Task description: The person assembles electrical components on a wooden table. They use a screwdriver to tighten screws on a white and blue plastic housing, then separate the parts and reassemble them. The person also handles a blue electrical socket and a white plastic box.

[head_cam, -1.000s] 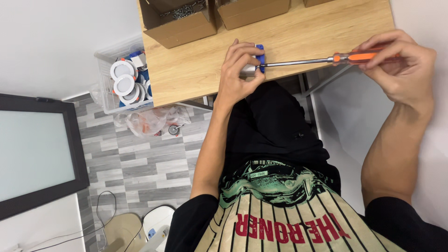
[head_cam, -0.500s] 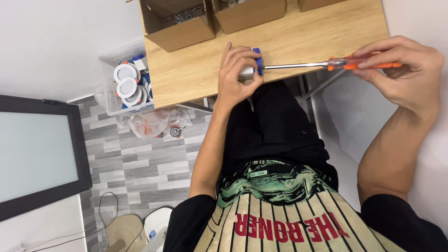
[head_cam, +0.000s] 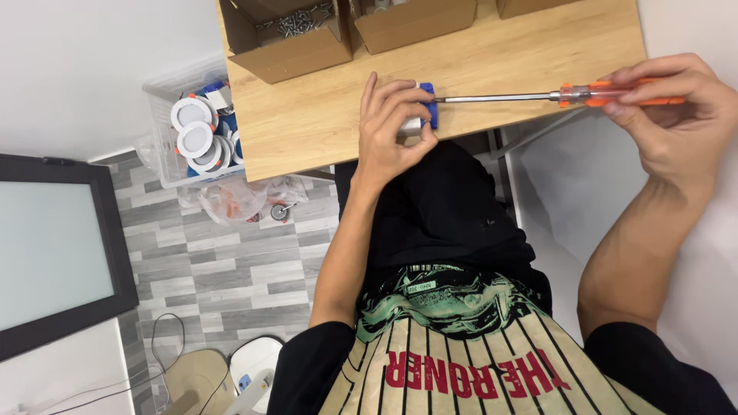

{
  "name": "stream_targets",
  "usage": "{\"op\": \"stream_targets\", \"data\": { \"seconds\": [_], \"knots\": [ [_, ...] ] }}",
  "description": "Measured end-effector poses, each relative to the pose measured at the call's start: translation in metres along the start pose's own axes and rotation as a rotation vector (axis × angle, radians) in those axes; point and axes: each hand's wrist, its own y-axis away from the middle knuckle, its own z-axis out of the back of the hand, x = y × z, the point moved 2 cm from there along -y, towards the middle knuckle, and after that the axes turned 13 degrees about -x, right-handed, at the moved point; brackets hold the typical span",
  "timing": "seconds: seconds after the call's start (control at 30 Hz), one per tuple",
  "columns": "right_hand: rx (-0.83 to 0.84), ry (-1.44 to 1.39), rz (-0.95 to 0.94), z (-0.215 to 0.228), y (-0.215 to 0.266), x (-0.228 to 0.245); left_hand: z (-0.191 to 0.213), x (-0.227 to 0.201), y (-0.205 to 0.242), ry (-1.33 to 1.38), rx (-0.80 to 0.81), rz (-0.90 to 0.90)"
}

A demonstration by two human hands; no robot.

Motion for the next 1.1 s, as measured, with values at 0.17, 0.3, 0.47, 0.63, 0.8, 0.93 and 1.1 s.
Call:
{"op": "stream_targets", "data": {
  "seconds": [0.17,0.3,0.47,0.63,0.8,0.93,1.1],
  "knots": [
    [-0.09,-0.111,-0.076,-0.008,-0.01,-0.046,0.001,0.002,0.0,-0.036,-0.025,-0.02],
    [-0.187,-0.13,-0.174,-0.017,-0.019,-0.064,0.0,0.005,0.0,-0.032,-0.029,0.001],
    [-0.233,-0.156,-0.233,-0.034,-0.023,-0.075,0.005,0.017,0.002,0.095,-0.062,0.098],
    [-0.275,-0.068,-0.171,-0.05,-0.034,-0.071,0.038,0.02,-0.035,0.187,-0.192,0.141],
    [-0.183,0.009,-0.066,-0.061,-0.038,-0.071,0.089,0.047,-0.075,-0.27,-0.351,-0.041],
    [-0.177,0.028,-0.09,-0.064,-0.039,-0.067,0.105,0.078,-0.093,-0.434,-0.397,-0.129],
    [-0.121,0.062,-0.155,-0.067,-0.042,-0.059,0.107,0.082,-0.099,-0.526,-0.443,-0.133]
  ]
}}
